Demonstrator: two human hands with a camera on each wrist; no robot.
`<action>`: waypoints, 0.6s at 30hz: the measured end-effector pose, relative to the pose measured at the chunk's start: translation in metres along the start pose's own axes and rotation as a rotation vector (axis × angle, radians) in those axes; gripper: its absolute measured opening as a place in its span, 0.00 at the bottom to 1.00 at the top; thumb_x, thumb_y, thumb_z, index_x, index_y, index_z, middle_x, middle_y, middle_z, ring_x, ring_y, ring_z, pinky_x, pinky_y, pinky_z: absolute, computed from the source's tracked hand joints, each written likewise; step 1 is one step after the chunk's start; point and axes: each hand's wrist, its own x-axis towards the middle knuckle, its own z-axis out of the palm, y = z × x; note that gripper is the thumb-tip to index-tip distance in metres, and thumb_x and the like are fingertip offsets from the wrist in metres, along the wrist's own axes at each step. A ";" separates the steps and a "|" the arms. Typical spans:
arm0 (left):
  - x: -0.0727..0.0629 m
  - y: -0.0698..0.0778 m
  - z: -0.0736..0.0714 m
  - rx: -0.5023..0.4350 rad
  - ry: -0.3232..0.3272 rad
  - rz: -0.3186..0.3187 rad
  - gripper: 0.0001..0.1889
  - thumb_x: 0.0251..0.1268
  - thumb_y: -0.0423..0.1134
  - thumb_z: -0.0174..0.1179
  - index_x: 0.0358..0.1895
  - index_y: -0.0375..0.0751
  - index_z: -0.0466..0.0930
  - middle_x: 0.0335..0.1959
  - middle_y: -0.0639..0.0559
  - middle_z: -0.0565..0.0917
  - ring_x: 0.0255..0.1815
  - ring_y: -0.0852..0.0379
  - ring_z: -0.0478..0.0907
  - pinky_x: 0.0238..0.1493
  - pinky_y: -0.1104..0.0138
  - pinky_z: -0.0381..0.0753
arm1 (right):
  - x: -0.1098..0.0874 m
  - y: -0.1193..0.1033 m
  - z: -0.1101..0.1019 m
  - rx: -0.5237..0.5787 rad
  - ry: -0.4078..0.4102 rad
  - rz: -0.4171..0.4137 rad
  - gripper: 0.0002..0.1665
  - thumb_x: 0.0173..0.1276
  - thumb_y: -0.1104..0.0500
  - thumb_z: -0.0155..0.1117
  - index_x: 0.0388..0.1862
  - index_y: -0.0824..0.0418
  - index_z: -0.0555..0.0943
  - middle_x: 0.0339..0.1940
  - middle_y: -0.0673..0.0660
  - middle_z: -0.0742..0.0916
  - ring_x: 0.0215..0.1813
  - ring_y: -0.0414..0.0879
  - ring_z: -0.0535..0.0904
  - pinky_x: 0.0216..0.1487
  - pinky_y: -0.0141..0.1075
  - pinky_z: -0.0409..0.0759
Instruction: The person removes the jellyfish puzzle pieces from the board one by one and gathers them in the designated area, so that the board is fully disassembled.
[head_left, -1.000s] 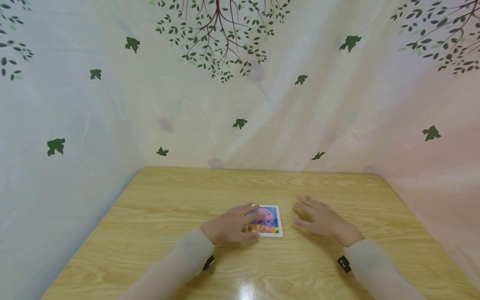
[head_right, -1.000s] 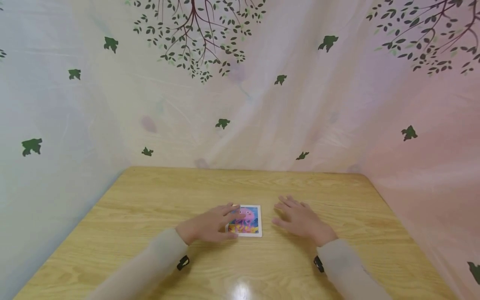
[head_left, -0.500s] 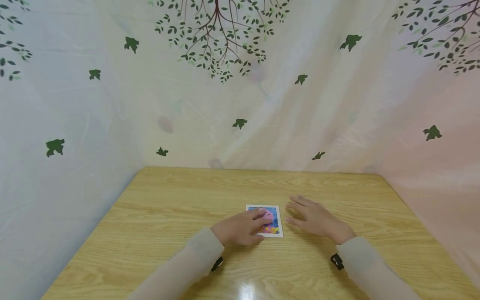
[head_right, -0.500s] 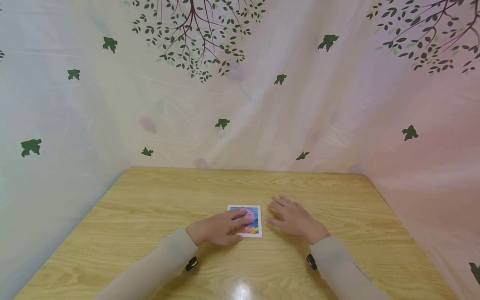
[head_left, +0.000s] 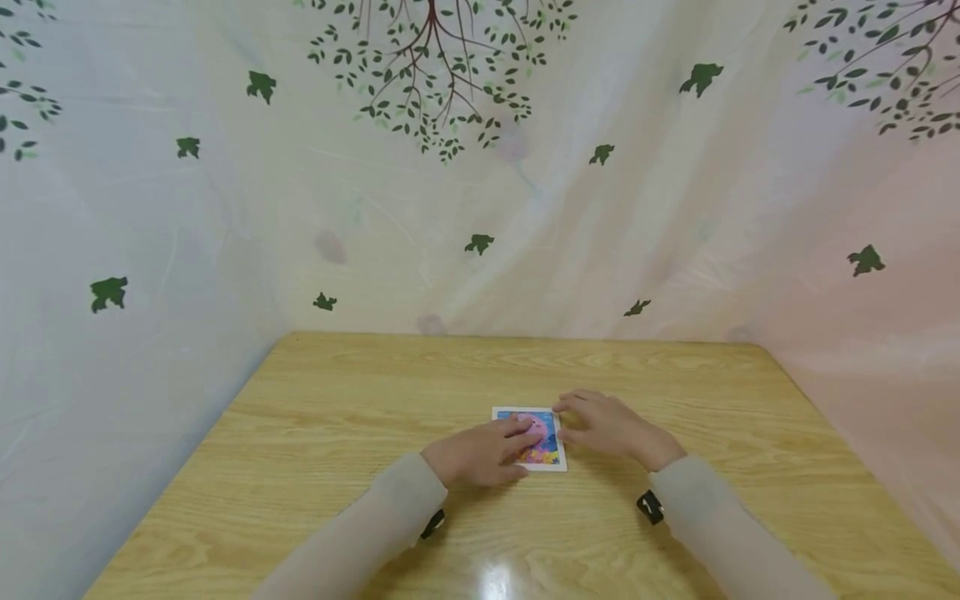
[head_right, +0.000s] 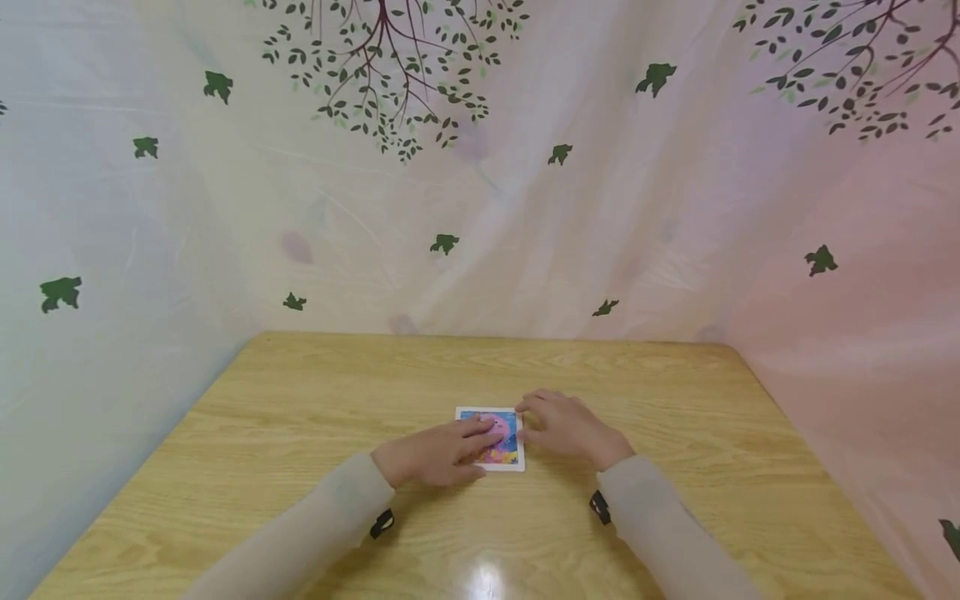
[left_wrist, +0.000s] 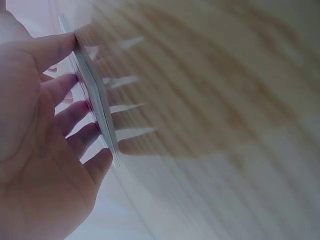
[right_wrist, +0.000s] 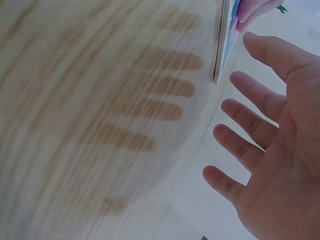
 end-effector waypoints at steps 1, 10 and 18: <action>0.001 -0.001 0.000 0.008 -0.003 0.004 0.34 0.81 0.54 0.53 0.84 0.54 0.56 0.84 0.51 0.56 0.83 0.51 0.54 0.79 0.58 0.60 | 0.002 0.000 0.000 -0.006 -0.003 -0.005 0.25 0.76 0.51 0.66 0.65 0.63 0.80 0.71 0.69 0.78 0.71 0.70 0.72 0.69 0.69 0.67; 0.001 -0.002 0.001 -0.018 0.006 0.014 0.34 0.80 0.54 0.55 0.83 0.52 0.58 0.83 0.47 0.58 0.83 0.49 0.56 0.79 0.57 0.61 | 0.012 0.003 0.006 0.004 -0.030 0.019 0.23 0.74 0.50 0.68 0.62 0.60 0.81 0.64 0.62 0.83 0.68 0.63 0.76 0.68 0.63 0.72; 0.002 -0.003 -0.001 -0.050 0.020 0.015 0.30 0.80 0.53 0.55 0.80 0.51 0.63 0.83 0.45 0.59 0.82 0.45 0.58 0.78 0.56 0.62 | 0.017 0.000 0.006 0.028 -0.042 0.041 0.24 0.75 0.49 0.68 0.62 0.61 0.81 0.62 0.62 0.83 0.66 0.63 0.77 0.67 0.65 0.72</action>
